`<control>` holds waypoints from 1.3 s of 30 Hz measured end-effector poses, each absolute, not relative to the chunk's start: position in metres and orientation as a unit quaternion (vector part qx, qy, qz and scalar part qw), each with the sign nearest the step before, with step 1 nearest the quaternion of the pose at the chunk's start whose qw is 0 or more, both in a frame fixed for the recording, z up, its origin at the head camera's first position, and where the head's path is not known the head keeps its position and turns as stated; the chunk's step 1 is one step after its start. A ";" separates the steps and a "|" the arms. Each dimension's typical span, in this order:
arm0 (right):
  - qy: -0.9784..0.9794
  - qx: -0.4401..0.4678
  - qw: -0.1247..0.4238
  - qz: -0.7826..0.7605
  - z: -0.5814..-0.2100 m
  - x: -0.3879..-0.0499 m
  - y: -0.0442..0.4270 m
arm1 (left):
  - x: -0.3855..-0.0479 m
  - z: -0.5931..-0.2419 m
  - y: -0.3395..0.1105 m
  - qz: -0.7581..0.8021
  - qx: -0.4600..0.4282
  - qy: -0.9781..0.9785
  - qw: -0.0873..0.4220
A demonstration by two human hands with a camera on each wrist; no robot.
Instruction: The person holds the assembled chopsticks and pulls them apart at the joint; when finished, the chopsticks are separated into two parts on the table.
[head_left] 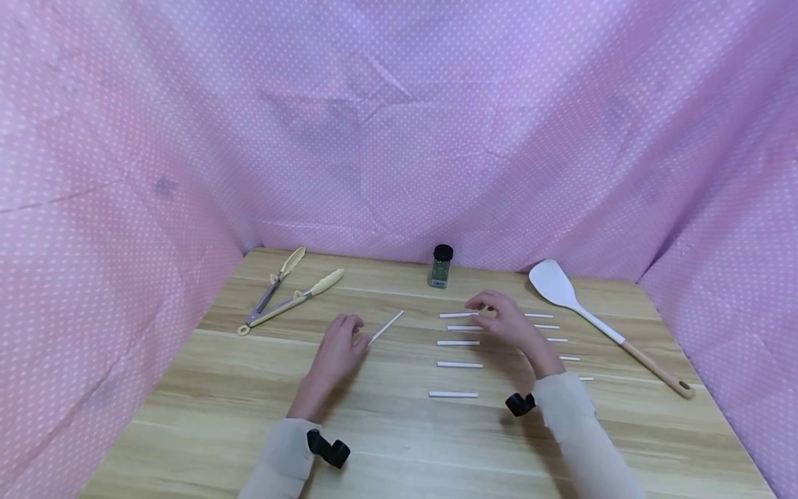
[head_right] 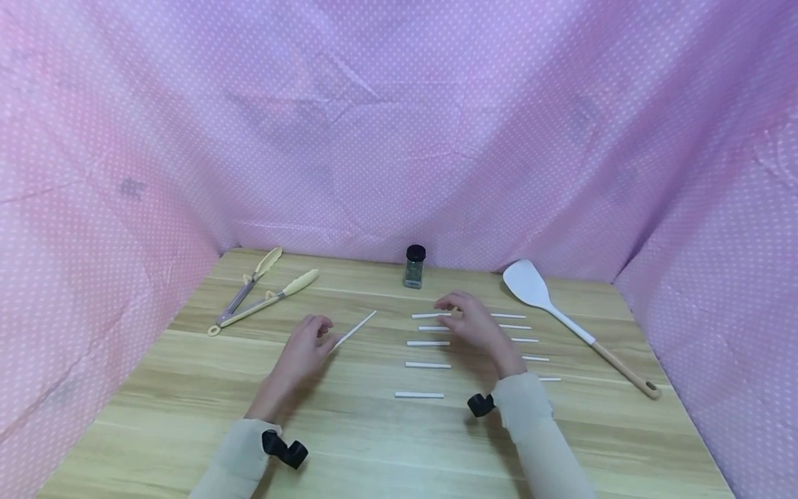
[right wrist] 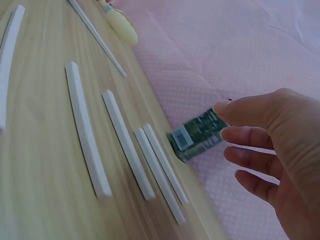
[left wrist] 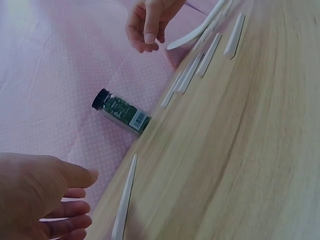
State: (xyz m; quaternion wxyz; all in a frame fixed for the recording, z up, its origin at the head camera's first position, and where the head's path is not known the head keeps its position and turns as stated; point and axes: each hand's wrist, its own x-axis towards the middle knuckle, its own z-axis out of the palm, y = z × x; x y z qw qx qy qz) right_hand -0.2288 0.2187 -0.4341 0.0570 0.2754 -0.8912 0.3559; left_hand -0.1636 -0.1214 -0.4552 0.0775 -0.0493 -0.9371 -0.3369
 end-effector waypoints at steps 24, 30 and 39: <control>-0.886 0.332 -0.038 0.321 -0.462 -0.267 0.111 | -0.160 -0.467 -0.124 -0.325 -0.074 -0.940 0.073; -0.888 0.364 -0.028 0.281 -0.467 -0.269 0.094 | -0.160 -0.469 -0.126 -0.321 -0.073 -0.942 0.071; -0.886 0.386 -0.036 0.255 -0.468 -0.268 0.082 | -0.160 -0.472 -0.127 -0.306 -0.099 -0.943 0.087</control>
